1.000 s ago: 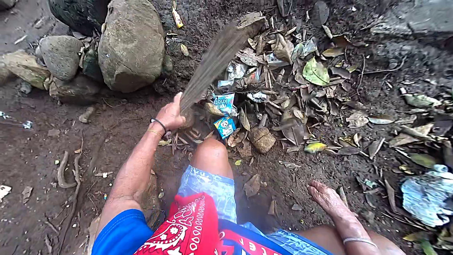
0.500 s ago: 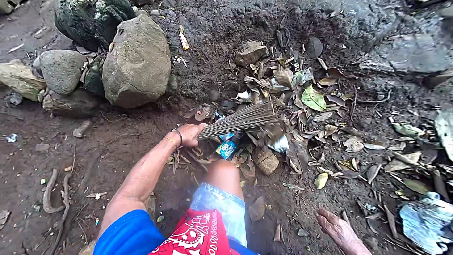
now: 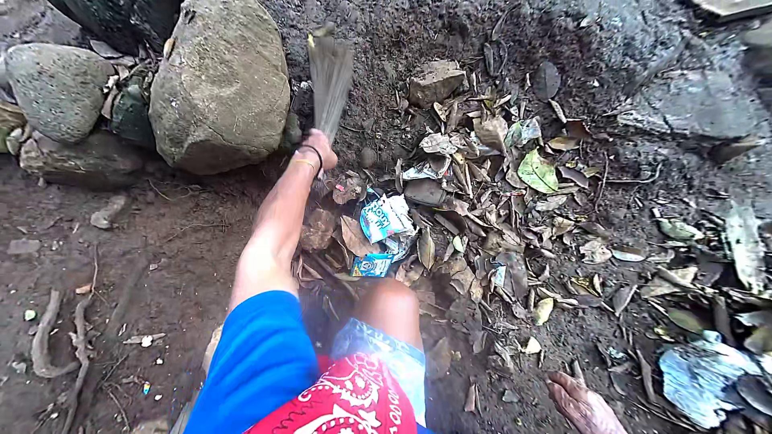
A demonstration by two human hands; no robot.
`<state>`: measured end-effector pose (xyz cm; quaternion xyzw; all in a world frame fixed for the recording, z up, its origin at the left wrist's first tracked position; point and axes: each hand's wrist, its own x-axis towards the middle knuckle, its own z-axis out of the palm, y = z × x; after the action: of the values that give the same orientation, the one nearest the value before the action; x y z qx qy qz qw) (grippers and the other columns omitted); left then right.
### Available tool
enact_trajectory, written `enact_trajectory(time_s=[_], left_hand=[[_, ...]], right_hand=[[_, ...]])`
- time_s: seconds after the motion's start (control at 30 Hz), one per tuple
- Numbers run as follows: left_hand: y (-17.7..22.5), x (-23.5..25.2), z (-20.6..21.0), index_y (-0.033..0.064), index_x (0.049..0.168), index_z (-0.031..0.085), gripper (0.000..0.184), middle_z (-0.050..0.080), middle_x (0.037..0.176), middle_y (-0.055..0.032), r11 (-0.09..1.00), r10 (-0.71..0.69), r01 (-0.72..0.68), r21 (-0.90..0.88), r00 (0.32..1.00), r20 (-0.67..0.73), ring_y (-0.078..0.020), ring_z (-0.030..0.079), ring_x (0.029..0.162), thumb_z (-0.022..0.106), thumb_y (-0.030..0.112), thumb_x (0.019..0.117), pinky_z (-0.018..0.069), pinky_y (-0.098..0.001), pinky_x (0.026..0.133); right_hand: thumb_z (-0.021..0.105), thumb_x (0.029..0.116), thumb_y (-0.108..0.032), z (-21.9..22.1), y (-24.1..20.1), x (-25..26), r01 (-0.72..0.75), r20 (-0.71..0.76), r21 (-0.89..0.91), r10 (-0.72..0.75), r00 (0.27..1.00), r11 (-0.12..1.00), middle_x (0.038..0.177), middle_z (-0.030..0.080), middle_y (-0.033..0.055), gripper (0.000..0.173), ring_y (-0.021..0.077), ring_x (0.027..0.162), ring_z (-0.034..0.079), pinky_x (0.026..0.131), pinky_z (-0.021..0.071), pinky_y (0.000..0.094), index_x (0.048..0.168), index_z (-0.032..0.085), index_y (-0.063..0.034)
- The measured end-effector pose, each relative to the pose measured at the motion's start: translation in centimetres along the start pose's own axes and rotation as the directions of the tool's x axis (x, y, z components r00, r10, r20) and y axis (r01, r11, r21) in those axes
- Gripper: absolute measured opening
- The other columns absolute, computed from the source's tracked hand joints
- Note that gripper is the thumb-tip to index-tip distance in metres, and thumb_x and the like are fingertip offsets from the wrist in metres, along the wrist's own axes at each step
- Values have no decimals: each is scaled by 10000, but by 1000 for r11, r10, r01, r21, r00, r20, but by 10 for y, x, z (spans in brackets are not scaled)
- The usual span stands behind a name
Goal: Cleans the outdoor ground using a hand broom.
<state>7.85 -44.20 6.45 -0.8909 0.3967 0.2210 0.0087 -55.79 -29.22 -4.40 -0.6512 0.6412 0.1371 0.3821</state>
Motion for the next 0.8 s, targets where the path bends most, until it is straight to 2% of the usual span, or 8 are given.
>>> enact_trajectory(time_s=[0.13,0.2,0.3,0.4,0.5,0.63,0.73,0.8], left_hand=[[-13,-65,52,35,1564,316,872,661,1182,-293,867,390,-470,167,847,360,-470,659,1099,786,133,836,518,-657,919],[-31,-87,66,26,1569,299,846,641,1249,-283,856,471,-516,36,806,359,-448,646,1151,768,131,873,503,-627,977],[-59,-97,66,34,1570,317,834,669,1200,-283,903,430,-422,-80,889,160,-461,669,1103,752,133,866,513,-666,938],[-65,-88,50,21,1564,292,826,664,1189,-293,967,175,-168,-191,984,21,-466,666,1099,741,185,890,514,-667,935],[-54,-56,43,-61,1461,343,759,626,1227,-310,943,-82,85,-323,996,23,-448,644,1142,751,231,891,515,-627,951],[-42,-54,58,-86,1386,425,685,620,1207,-290,869,70,27,-494,982,176,-386,643,1089,785,89,830,527,-553,935],[-45,-95,49,-66,1244,573,471,670,1015,-197,864,451,-288,-413,808,379,-272,663,888,760,32,823,549,-479,823],[-46,-120,40,0,1297,612,537,702,1049,-168,806,592,-486,-338,648,479,-272,676,936,789,47,793,544,-511,856]], right_hand=[[447,1032,-190,5,2,13,22,9,-19,-22,1000,1000,1128,679,330,392,479,1059,667,950,478,665,1217,660,82],[449,1039,-193,9,3,18,24,24,-1,-24,999,1000,1146,673,332,396,480,1074,665,956,483,666,1234,648,88],[455,1042,-191,10,5,22,22,37,-3,-22,999,1000,1154,674,327,388,475,1078,669,949,488,664,1241,644,82],[460,1041,-167,10,-1,21,30,33,16,-31,999,999,1133,673,329,366,470,1044,672,936,484,670,1221,647,91],[461,1038,-169,10,-1,23,30,20,22,-31,999,999,1110,679,320,359,464,1024,674,920,485,667,1210,653,81],[451,1044,-179,12,0,28,58,7,11,-58,998,998,1074,680,319,365,457,991,676,900,487,662,1194,653,85],[439,1040,-187,12,5,26,71,0,15,-71,997,997,1078,683,316,384,459,992,678,901,490,662,1208,653,84],[444,1043,-185,9,4,26,85,-17,4,-85,996,996,1095,684,315,376,465,1012,673,918,482,669,1204,665,73]])
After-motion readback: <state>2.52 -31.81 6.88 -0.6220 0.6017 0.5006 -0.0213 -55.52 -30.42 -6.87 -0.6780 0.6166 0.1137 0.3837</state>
